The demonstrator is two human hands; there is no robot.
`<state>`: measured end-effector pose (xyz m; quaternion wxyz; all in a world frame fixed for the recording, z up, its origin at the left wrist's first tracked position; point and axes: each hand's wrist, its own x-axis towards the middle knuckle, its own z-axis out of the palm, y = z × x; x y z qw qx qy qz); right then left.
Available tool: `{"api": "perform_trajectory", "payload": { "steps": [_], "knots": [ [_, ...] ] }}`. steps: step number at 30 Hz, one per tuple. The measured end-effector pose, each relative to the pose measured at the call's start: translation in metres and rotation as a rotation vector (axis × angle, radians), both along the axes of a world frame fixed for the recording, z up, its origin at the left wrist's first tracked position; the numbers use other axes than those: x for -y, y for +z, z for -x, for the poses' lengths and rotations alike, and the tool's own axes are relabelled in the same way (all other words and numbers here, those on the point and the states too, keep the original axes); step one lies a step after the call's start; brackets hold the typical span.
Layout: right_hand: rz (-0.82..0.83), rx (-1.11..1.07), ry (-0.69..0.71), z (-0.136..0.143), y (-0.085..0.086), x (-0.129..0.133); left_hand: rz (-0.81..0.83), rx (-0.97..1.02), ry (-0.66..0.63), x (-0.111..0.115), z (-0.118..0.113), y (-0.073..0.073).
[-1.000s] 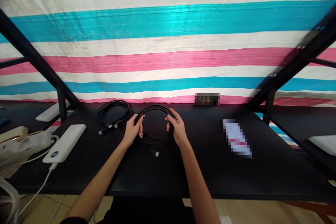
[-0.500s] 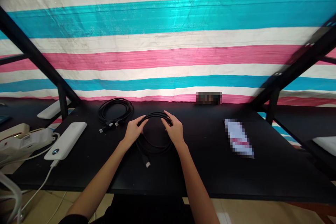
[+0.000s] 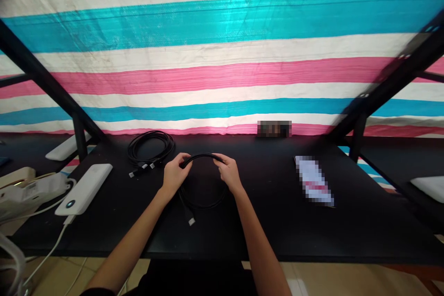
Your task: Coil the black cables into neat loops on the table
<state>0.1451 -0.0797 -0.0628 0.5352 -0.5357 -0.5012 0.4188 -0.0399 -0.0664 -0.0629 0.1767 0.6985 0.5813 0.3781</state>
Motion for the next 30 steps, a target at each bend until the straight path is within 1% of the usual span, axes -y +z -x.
{"api": "perform_trajectory", "payload": {
  "steps": [2,4,6,8,11,13,15,17,19,22,25,27,29,30],
  "knots": [
    [0.050,-0.093,0.038,-0.001,0.004,0.002,-0.040,0.053,0.081,-0.002,0.001,0.004],
    [0.076,-0.275,0.074,-0.003,0.007,0.004,-0.054,0.121,0.142,-0.004,0.002,0.006],
    [0.062,-0.502,0.075,-0.005,0.011,0.006,0.018,0.255,0.159,-0.006,0.003,0.006],
    [0.018,-0.661,0.041,-0.008,0.012,0.007,0.200,0.483,0.104,-0.007,0.001,0.005],
    [-0.047,-0.766,0.021,-0.013,0.013,0.006,0.522,0.854,-0.035,-0.003,-0.006,0.006],
    [-0.077,-0.775,0.023,-0.016,0.012,0.005,0.673,1.021,-0.080,0.003,-0.011,0.009],
    [-0.086,-0.758,0.019,-0.019,0.011,0.003,0.777,1.114,-0.156,0.008,-0.015,0.014],
    [-0.078,-0.745,0.012,-0.020,0.010,0.002,0.807,1.126,-0.271,0.012,-0.018,0.017],
    [-0.064,-0.746,0.007,-0.019,0.010,0.001,0.750,1.085,-0.350,0.014,-0.020,0.018],
    [-0.035,-0.753,-0.002,-0.015,0.010,0.000,0.635,1.074,-0.365,0.012,-0.020,0.015],
    [0.030,-0.743,-0.021,-0.009,0.011,0.000,0.577,1.094,-0.357,0.010,-0.017,0.015],
    [0.078,-0.718,-0.015,-0.007,0.011,0.000,0.584,1.074,-0.390,0.008,-0.013,0.018],
    [0.128,-0.665,0.027,-0.005,0.011,0.000,0.620,1.039,-0.437,0.007,-0.009,0.022],
    [0.156,-0.631,0.052,-0.005,0.010,0.000,0.628,1.010,-0.437,0.006,-0.007,0.024]
  ]
}}
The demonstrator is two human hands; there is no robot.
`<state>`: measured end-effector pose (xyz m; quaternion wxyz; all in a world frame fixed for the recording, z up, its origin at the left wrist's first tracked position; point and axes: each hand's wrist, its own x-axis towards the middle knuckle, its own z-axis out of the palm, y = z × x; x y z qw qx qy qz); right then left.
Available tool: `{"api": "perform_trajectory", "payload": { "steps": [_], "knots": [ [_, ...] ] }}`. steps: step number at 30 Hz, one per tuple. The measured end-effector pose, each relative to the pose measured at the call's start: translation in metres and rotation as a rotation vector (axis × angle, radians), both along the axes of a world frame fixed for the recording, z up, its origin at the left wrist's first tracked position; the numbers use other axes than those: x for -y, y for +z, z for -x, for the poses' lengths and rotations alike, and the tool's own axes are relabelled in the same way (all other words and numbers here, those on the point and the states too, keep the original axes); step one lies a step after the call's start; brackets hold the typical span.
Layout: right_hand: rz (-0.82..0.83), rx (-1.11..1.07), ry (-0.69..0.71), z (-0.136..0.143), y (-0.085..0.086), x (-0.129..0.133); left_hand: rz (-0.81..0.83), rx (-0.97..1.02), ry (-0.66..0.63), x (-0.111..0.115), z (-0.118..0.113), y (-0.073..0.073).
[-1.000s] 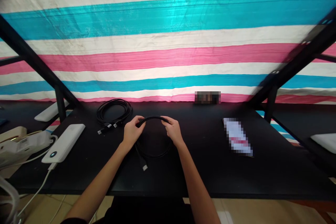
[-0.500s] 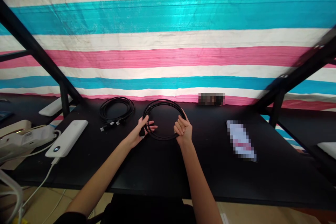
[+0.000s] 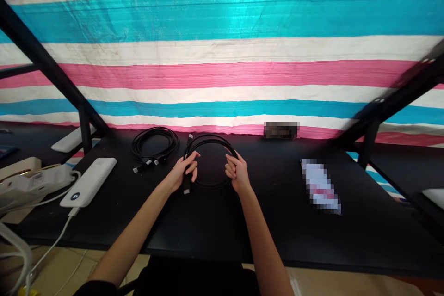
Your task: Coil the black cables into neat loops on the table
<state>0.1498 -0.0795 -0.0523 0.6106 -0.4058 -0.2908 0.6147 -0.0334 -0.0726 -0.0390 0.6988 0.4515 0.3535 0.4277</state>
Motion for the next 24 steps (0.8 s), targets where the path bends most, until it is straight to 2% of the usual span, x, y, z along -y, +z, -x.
{"api": "perform_trajectory", "payload": {
  "steps": [5,9,13,17,20,24],
  "knots": [
    [0.058,0.141,0.108,0.005,-0.006,0.000,-0.039,-0.203,0.181,-0.007,0.004,-0.007],
    [0.055,0.231,0.109,0.009,-0.009,0.000,-0.080,-0.264,0.232,-0.011,0.001,-0.019],
    [0.001,0.340,-0.012,0.013,-0.008,0.001,-0.144,-0.299,0.263,-0.012,-0.001,-0.024],
    [-0.212,0.539,-0.184,0.016,-0.004,0.005,-0.182,-0.310,0.255,-0.011,-0.001,-0.021],
    [-0.330,0.610,-0.253,0.016,-0.003,0.007,-0.193,-0.311,0.254,-0.007,-0.002,-0.016],
    [-0.348,0.646,-0.311,0.013,-0.004,0.007,-0.165,-0.193,0.219,-0.001,-0.007,-0.011]
  ]
}}
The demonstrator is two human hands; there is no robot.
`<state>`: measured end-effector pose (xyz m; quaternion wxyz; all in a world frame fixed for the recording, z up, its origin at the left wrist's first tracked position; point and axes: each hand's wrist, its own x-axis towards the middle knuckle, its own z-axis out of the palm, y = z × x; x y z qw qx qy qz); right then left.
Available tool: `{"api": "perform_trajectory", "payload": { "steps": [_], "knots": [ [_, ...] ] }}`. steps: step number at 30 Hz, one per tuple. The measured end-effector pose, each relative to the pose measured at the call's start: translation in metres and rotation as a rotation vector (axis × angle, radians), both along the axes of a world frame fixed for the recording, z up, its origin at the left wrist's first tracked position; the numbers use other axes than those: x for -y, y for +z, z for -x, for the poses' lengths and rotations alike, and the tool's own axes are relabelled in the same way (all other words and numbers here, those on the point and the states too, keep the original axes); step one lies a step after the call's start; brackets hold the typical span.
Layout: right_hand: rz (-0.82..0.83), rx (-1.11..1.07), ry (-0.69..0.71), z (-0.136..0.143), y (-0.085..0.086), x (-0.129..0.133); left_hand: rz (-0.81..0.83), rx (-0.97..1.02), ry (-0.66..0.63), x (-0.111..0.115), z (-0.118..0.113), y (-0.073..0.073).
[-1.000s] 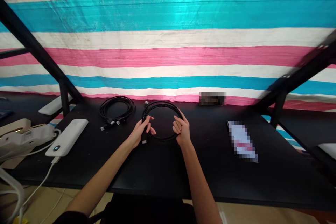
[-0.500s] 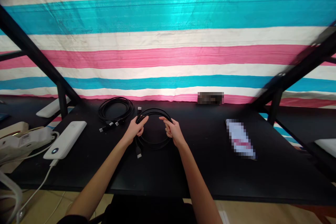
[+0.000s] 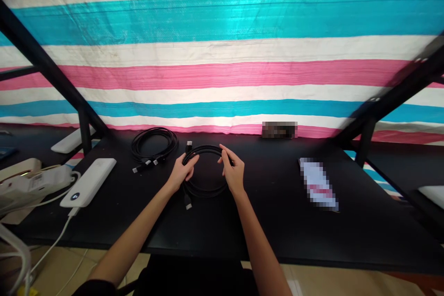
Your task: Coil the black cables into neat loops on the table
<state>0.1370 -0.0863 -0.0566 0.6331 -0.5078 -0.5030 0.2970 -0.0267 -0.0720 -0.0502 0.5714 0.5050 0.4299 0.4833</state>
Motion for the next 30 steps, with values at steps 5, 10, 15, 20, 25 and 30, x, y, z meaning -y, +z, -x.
{"api": "perform_trajectory", "payload": {
  "steps": [5,10,15,20,25,30],
  "knots": [
    [0.036,0.017,-0.039,-0.002,0.000,-0.001,0.039,0.110,-0.077,0.001,-0.003,-0.002],
    [0.041,0.107,-0.056,-0.003,-0.002,-0.001,0.069,0.127,-0.052,-0.002,-0.002,-0.004],
    [0.031,0.135,-0.059,-0.005,-0.006,-0.002,0.051,0.129,-0.046,-0.002,-0.002,-0.005],
    [0.032,0.166,-0.064,-0.005,-0.006,-0.004,0.061,0.121,-0.018,-0.003,-0.001,-0.005],
    [0.054,0.211,-0.070,-0.004,-0.007,-0.004,0.058,0.062,0.039,-0.006,-0.001,-0.010],
    [0.029,0.201,-0.075,-0.003,-0.008,-0.005,0.036,-0.013,0.092,-0.009,-0.001,-0.017]
  ]
}}
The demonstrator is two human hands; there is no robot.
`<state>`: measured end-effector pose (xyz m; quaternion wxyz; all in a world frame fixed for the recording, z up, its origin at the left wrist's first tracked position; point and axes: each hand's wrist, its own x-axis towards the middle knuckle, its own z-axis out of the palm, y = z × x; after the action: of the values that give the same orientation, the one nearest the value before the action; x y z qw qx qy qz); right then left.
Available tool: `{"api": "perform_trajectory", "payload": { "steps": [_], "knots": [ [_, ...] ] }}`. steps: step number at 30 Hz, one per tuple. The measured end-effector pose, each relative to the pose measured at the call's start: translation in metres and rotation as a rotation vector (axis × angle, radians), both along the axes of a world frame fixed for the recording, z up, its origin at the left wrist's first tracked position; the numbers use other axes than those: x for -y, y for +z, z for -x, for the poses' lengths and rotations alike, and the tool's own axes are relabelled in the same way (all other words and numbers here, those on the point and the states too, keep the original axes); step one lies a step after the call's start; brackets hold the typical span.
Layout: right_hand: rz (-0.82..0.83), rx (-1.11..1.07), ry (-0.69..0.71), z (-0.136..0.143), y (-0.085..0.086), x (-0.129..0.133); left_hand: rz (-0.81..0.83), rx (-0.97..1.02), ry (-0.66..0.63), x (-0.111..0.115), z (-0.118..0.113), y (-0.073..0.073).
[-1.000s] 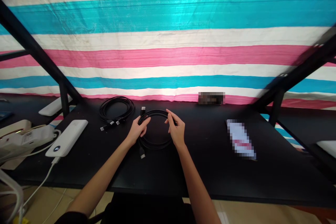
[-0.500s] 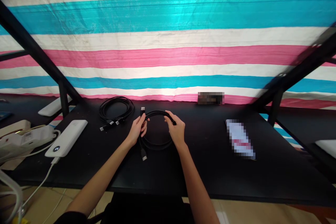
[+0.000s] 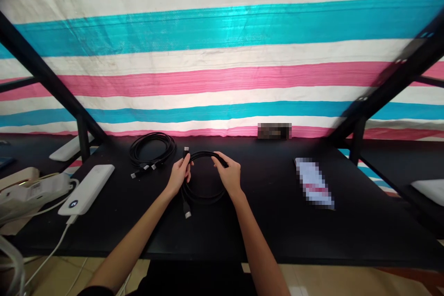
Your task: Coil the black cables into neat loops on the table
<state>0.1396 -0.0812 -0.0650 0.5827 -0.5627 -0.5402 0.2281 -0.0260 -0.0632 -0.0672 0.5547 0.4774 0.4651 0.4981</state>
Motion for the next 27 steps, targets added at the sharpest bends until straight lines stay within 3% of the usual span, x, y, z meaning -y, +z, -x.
{"api": "perform_trajectory", "payload": {
  "steps": [27],
  "knots": [
    [-0.038,0.149,0.006,-0.002,-0.015,-0.004,0.004,-0.088,0.022,-0.004,0.002,-0.010]
  ]
}}
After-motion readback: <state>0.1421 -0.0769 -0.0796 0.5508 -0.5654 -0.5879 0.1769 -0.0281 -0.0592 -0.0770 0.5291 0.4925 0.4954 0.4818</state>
